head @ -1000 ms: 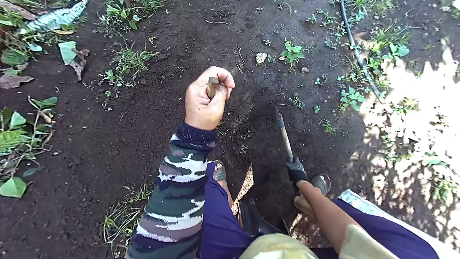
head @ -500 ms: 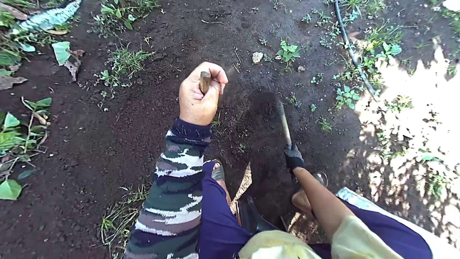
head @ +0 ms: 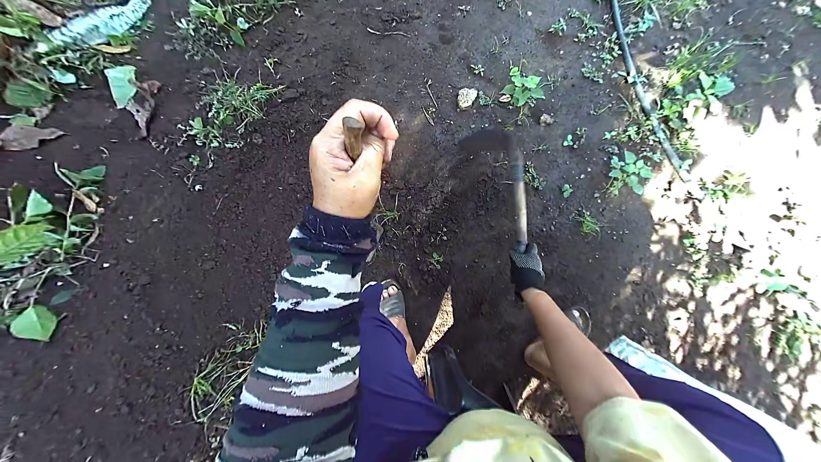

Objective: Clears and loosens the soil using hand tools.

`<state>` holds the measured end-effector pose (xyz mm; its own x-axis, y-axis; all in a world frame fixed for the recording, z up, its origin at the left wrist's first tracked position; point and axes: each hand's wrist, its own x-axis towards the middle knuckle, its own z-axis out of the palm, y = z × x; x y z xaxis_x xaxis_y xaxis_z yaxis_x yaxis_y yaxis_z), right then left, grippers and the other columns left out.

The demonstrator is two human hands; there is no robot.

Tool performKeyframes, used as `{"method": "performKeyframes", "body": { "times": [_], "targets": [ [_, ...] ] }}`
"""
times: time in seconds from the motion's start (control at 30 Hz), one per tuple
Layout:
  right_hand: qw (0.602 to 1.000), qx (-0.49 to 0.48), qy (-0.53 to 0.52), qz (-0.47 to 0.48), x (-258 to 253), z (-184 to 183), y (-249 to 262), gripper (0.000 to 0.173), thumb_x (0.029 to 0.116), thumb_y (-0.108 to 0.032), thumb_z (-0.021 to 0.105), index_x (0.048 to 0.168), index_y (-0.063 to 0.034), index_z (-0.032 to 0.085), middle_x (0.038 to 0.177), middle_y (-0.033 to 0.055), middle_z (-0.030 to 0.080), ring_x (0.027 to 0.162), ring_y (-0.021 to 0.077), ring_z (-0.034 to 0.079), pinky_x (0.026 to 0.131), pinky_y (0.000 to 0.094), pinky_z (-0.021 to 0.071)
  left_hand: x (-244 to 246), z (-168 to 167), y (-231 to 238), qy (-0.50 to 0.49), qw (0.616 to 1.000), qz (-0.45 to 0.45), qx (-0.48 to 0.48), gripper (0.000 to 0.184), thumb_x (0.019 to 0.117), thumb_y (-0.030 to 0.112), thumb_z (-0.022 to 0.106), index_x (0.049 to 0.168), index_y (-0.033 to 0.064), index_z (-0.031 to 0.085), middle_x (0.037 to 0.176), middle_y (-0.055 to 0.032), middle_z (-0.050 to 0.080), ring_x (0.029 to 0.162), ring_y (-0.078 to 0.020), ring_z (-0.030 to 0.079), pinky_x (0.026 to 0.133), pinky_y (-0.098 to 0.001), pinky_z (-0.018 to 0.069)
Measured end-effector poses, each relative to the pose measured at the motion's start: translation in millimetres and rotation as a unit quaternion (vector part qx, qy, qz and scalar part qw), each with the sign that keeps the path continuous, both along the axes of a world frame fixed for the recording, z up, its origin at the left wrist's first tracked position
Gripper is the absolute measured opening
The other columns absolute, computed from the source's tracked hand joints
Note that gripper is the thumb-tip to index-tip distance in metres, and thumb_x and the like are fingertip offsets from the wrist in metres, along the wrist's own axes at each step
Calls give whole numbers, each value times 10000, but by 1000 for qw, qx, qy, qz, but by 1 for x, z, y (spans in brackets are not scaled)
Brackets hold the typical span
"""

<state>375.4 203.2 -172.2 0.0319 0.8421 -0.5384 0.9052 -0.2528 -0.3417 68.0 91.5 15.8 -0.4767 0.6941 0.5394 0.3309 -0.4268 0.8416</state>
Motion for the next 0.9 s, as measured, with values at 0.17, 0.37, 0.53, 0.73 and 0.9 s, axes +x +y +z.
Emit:
{"method": "performKeyframes", "body": {
  "times": [0.17,0.37,0.53,0.73,0.9],
  "targets": [
    [999,-30,-30,-10,0,-47,-11,572,1116,-317,391,1555,44,323,1472,274,531,1354,375,555,1134,517,443,3,-1,0,3,1000,-8,2,185,963,-32,494,987,109,611,767,118,594,602,29,498,536,-154,413],
    [986,-91,-116,83,39,-10,16,564,1090,-347,468,1551,-36,380,1445,236,572,1349,368,560,1125,557,430,-7,-1,-6,-5,1000,4,-4,169,980,-15,507,1000,118,610,789,124,611,611,27,519,543,-155,435],
    [999,-8,-13,-43,-11,-21,9,564,1080,-281,509,1541,13,372,1443,260,559,1319,373,577,1108,529,450,-3,1,-5,1,1000,12,1,168,977,-21,500,993,109,606,774,121,596,607,28,508,539,-152,424],
    [987,-107,-106,64,14,-38,-8,558,1097,-343,443,1547,-19,376,1461,232,560,1358,352,556,1128,537,435,0,1,0,4,1000,5,1,165,965,-35,501,983,82,616,768,108,594,609,27,504,546,-153,422],
    [995,-87,-37,43,-15,-10,-10,563,1058,-313,547,1534,-47,406,1418,220,594,1319,353,581,1105,539,447,-7,1,-1,22,999,36,-7,148,989,-4,492,1000,88,607,768,111,582,603,22,507,541,-165,430]
  ]
}}
